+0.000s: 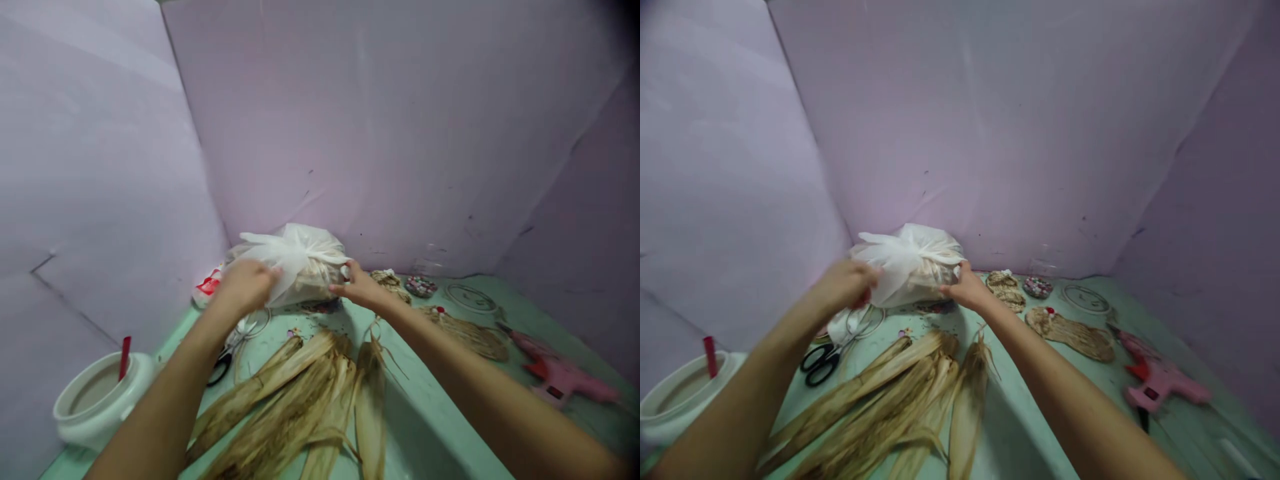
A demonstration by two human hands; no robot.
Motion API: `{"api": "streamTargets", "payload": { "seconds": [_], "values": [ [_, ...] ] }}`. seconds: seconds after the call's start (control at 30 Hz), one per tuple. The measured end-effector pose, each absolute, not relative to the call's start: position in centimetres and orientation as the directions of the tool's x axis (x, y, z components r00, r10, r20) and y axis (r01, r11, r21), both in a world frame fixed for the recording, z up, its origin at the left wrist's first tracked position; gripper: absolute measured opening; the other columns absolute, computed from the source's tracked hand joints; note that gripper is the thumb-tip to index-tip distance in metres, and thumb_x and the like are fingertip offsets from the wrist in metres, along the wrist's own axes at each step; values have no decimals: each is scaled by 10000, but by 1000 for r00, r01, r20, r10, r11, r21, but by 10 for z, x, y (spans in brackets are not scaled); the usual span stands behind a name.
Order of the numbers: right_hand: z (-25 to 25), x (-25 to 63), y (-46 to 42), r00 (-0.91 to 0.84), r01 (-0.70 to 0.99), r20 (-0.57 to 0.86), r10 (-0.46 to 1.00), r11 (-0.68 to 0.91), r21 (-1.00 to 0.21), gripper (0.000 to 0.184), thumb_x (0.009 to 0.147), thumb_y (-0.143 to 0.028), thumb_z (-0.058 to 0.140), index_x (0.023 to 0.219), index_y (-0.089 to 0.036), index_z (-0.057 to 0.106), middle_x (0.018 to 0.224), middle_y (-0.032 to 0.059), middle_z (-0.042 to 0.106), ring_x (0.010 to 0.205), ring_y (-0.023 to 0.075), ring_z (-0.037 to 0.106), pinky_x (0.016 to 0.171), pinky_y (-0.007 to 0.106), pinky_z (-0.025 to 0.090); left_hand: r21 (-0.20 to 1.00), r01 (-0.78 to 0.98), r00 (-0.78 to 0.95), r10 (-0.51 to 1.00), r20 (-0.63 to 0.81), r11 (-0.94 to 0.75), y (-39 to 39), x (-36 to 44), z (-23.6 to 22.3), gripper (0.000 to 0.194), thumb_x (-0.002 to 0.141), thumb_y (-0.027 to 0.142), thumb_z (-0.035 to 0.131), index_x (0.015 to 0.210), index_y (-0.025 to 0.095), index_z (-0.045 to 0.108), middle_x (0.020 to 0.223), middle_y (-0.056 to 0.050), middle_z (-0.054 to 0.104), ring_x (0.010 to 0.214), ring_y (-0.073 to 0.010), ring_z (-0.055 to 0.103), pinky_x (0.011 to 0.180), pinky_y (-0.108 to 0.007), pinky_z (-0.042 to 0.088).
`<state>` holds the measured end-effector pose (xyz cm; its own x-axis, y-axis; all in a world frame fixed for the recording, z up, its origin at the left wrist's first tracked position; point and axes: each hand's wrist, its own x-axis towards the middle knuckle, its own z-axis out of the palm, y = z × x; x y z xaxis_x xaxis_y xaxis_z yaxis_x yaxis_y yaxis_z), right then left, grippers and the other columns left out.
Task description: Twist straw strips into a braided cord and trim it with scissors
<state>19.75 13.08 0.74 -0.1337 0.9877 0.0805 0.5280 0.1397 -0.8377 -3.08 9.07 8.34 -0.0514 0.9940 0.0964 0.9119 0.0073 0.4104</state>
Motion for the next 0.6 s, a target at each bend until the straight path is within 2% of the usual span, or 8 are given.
{"api": "streamTargets", "payload": {
  "seconds": [0.03, 0.07, 0.17, 0.23, 0.33, 0.4, 0.5, 0.6],
  "values": [
    [6, 193, 133, -127, 534, 65, 990, 124, -836, 734, 592, -354, 683, 1207, -151, 340, 1007, 121, 563, 920, 279, 544, 799, 399, 402, 393, 916, 80, 997, 11, -78, 87, -29, 69, 422, 808, 463, 353, 763, 151, 634, 726, -101, 661, 724, -242, 615, 640, -321, 452],
    [5, 188, 136, -114, 549, 56, 992, 110, -829, 746, 585, -352, 689, 1212, -152, 336, 1006, 121, 564, 926, 283, 542, 808, 408, 402, 384, 919, 102, 995, -4, -92, 88, -26, 56, 385, 798, 435, 380, 774, 150, 638, 760, -103, 671, 744, -246, 617, 651, -320, 452],
    [7, 177, 144, -98, 568, 67, 993, 111, -816, 748, 613, -308, 668, 1249, -160, 303, 1043, 114, 563, 960, 271, 536, 823, 399, 410, 360, 925, 110, 993, 47, -120, 105, -21, 33, 370, 788, 314, 415, 1085, 141, 551, 1081, -131, 621, 984, -242, 566, 792, -307, 420],
    [13, 178, 139, -98, 579, 89, 991, 130, -805, 708, 635, -248, 643, 1257, -166, 314, 1067, 107, 568, 971, 257, 539, 832, 379, 413, 337, 930, 132, 990, 58, -144, 111, -18, 30, 417, 777, 278, 434, 1167, 143, 492, 1155, -139, 582, 1044, -231, 537, 831, -293, 401],
    [20, 191, 108, -65, 634, 121, 990, 135, -761, 638, 644, -199, 629, 1234, -169, 389, 1132, 141, 549, 1001, 286, 528, 873, 399, 378, 279, 949, 144, 989, 31, -147, 90, -12, 34, 352, 740, 294, 484, 1032, 120, 580, 1046, -186, 618, 987, -294, 559, 814, -347, 401],
    [17, 202, 74, -19, 682, 181, 983, 145, -717, 597, 707, -210, 565, 1268, -189, 362, 1267, 155, 451, 1069, 299, 490, 919, 418, 327, 244, 960, 141, 990, 15, -140, 57, -9, 35, 316, 757, 323, 451, 932, 123, 622, 934, -202, 635, 931, -335, 571, 796, -405, 393],
    [1, 212, 28, -144, 801, 192, 971, 228, -553, 650, 756, -191, 472, 1353, -142, 220, 1331, 168, 402, 1155, 266, 439, 936, 394, 328, 234, 944, 250, 967, -47, -233, 6, -5, 28, 489, 754, 441, 440, 1151, 169, 527, 1102, -176, 575, 1043, -331, 506, 844, -412, 373],
    [-18, 220, 8, -272, 877, 52, 961, 270, -398, 596, 809, -154, 357, 1372, -88, 171, 1232, 171, 516, 1173, 248, 419, 994, 506, 198, 221, 955, 227, 967, -117, -198, -22, -4, 15, 722, 755, 568, 358, 1351, 167, 294, 1268, -188, 453, 1161, -344, 401, 907, -457, 318]
  ]
}}
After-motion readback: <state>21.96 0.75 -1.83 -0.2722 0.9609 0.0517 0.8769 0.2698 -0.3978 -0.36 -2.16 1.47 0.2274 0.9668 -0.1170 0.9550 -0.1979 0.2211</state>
